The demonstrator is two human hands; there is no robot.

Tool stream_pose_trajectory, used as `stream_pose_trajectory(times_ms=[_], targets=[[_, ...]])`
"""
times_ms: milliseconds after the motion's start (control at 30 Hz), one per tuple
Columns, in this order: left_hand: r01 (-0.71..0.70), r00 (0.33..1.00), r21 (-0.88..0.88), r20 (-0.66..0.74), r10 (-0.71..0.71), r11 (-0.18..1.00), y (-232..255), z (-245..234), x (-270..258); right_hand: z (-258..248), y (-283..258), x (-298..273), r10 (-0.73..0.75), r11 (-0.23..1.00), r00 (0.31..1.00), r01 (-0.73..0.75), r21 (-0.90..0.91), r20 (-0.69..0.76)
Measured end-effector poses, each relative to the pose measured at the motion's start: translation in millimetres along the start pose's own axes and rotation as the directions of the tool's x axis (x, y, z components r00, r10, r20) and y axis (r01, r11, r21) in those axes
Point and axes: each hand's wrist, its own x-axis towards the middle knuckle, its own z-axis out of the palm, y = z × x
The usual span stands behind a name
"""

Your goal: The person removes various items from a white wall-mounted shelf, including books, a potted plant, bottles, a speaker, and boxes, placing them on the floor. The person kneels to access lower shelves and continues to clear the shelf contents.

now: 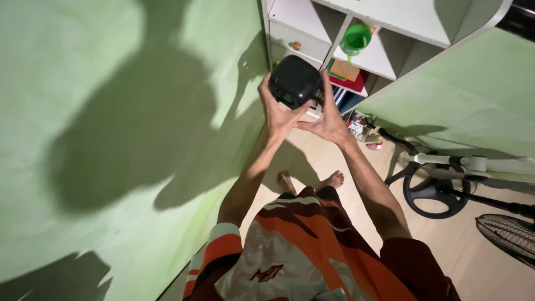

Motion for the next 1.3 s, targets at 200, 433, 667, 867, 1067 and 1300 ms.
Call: stream_pose_trajectory(times_ms=[200, 433, 667, 867, 1067, 1300], targets=[[-0.015, 0.997, 0.036, 0.072, 0.013, 0.999, 2.8, 3.0, -18.2, 8.3, 2.1, 0.8, 0.044, 0.998, 0.989, -0.05, -0.042, -0.139], [-0.04, 0.935, -0.115, 0.347, 0.078, 0.993, -59.9, 9.4, 54.6, -19.3, 10.1, -16.8, 0.134, 0.977, 0.968, -0.094, 0.19, -0.211], [-0.15, 0.96, 0.007, 0.242, 0.143, 0.989, -129.2, 83.2, 214.0, -44.4, -10.3, -35.6, 0.111, 0.994, 0.976, -0.111, 0.01, -0.19], [0.09, 0.933, 0.161, 0.331, -0.14, 0.983, -137.2, 120.1, 254.1, -53.1, -23.9, -48.4, 0.126, 0.987, 0.972, -0.142, -0.068, -0.199], [-0.093, 0.987, 0.14, 0.141, 0.073, 0.986, -117.5, 112.7, 222.0, -49.1, -23.8, -55.1, 0.22, 0.973, 0.958, -0.23, -0.035, -0.183], [-0.18, 0.98, 0.284, 0.132, 0.147, 0.942, -100.5, 85.8, 201.9, -49.9, -22.2, -55.3, 0.177, 0.982, 0.971, -0.186, -0.043, -0.158]])
